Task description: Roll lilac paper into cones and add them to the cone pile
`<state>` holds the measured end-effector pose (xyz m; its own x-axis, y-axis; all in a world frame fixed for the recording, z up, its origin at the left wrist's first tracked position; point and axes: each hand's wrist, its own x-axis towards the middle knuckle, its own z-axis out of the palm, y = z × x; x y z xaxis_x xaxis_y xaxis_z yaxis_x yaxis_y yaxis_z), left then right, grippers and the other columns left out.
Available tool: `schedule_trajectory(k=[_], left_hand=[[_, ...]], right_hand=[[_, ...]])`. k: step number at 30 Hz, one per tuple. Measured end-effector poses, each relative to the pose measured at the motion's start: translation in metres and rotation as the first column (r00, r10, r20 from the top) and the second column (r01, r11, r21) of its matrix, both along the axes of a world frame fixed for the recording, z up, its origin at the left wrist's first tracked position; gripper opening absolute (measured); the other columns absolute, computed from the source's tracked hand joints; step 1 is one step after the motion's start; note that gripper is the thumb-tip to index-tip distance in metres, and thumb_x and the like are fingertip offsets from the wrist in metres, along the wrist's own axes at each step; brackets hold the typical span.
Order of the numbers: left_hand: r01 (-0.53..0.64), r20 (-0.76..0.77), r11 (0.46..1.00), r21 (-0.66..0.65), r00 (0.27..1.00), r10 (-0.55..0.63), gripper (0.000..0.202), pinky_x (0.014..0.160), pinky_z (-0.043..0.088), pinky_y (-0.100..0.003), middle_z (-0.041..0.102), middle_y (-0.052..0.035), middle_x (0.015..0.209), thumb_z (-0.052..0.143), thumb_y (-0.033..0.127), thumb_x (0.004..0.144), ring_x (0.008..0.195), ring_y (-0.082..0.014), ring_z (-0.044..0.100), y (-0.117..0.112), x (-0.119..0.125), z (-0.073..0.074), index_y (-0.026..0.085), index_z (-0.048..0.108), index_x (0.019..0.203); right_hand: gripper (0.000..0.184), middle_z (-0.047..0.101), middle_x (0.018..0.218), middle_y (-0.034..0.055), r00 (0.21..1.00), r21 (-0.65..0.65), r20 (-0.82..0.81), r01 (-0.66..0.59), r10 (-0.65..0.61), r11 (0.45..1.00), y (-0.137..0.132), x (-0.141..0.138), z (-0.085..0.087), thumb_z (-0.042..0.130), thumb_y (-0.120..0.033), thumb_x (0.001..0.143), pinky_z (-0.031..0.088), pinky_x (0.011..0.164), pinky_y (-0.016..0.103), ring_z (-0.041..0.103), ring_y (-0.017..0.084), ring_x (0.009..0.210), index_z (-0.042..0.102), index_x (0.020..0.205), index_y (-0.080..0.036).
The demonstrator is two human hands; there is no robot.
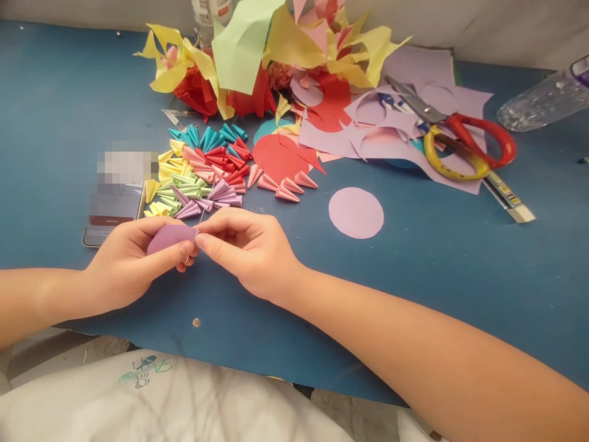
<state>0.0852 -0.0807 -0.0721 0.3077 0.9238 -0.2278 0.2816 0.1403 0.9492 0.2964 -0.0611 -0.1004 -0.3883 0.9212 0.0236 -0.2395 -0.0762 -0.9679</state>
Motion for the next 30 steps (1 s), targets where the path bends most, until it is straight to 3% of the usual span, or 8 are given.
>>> schedule_trajectory(k=[3, 8, 15, 22, 30], left_hand=[[-0.01, -0.019, 1.0, -0.025, 1.0, 0.01, 0.021, 0.061, 0.057, -0.023, 0.073, 0.0012, 0.077, 0.079, 0.04, 0.094, 0.067, -0.0126, 0.066, 0.001, 0.0, 0.001, 0.02, 0.076, 0.09], [-0.017, -0.141, 0.999, 0.044, 0.99, 0.023, 0.019, 0.058, 0.052, -0.027, 0.071, 0.0012, 0.072, 0.08, 0.039, 0.089, 0.065, -0.0146, 0.063, 0.0041, 0.0011, 0.0037, 0.021, 0.077, 0.086], [0.003, -0.131, 1.0, 0.007, 0.991, -0.002, 0.02, 0.058, 0.052, -0.027, 0.073, 0.0006, 0.069, 0.078, 0.038, 0.09, 0.065, -0.0158, 0.064, 0.0046, 0.003, 0.0082, 0.019, 0.079, 0.088], [0.013, -0.215, 0.998, 0.061, 0.977, 0.0, 0.023, 0.061, 0.048, -0.029, 0.075, -0.0011, 0.074, 0.076, 0.04, 0.092, 0.071, -0.0176, 0.068, 0.0016, 0.0059, 0.009, 0.018, 0.081, 0.086], [-0.047, -0.144, 0.997, 0.067, 0.988, 0.056, 0.013, 0.066, 0.052, -0.026, 0.076, 0.0021, 0.074, 0.08, 0.035, 0.089, 0.07, -0.0152, 0.067, -0.0013, 0.0068, 0.0055, 0.022, 0.083, 0.09]], right_hand=[[0.004, 0.076, 0.082, -0.0003, 1.0, 0.008, -0.02, 0.006, -0.006, 1.0, -0.0008, 0.0005, 0.0004, 0.083, -0.02, 0.089, 0.055, 0.066, 0.03, 0.062, 0.012, 0.067, 0.084, 0.086, -0.023], [0.006, 0.076, 0.084, -0.0006, 1.0, 0.005, 0.025, 0.011, -0.011, 1.0, -0.0016, 0.0012, 0.0019, 0.083, -0.021, 0.09, 0.055, 0.068, 0.032, 0.064, 0.014, 0.069, 0.084, 0.086, -0.025], [0.008, 0.078, 0.085, 0.0015, 1.0, 0.057, 0.026, 0.011, -0.013, 0.998, -0.0012, 0.0011, 0.0007, 0.078, -0.016, 0.091, 0.056, 0.065, 0.028, 0.066, 0.013, 0.071, 0.083, 0.087, -0.022], [0.009, 0.074, 0.079, -0.0006, 0.998, 0.125, 0.048, 0.024, -0.03, 0.992, -0.0034, -0.002, -0.0041, 0.071, -0.016, 0.092, 0.053, 0.061, 0.024, 0.062, 0.01, 0.067, 0.077, 0.086, -0.02], [0.008, 0.074, 0.077, -0.0013, 0.998, 0.117, -0.001, 0.067, -0.068, 0.991, -0.0074, -0.0067, -0.0073, 0.074, -0.017, 0.092, 0.056, 0.063, 0.023, 0.068, 0.011, 0.072, 0.078, 0.087, -0.02]])
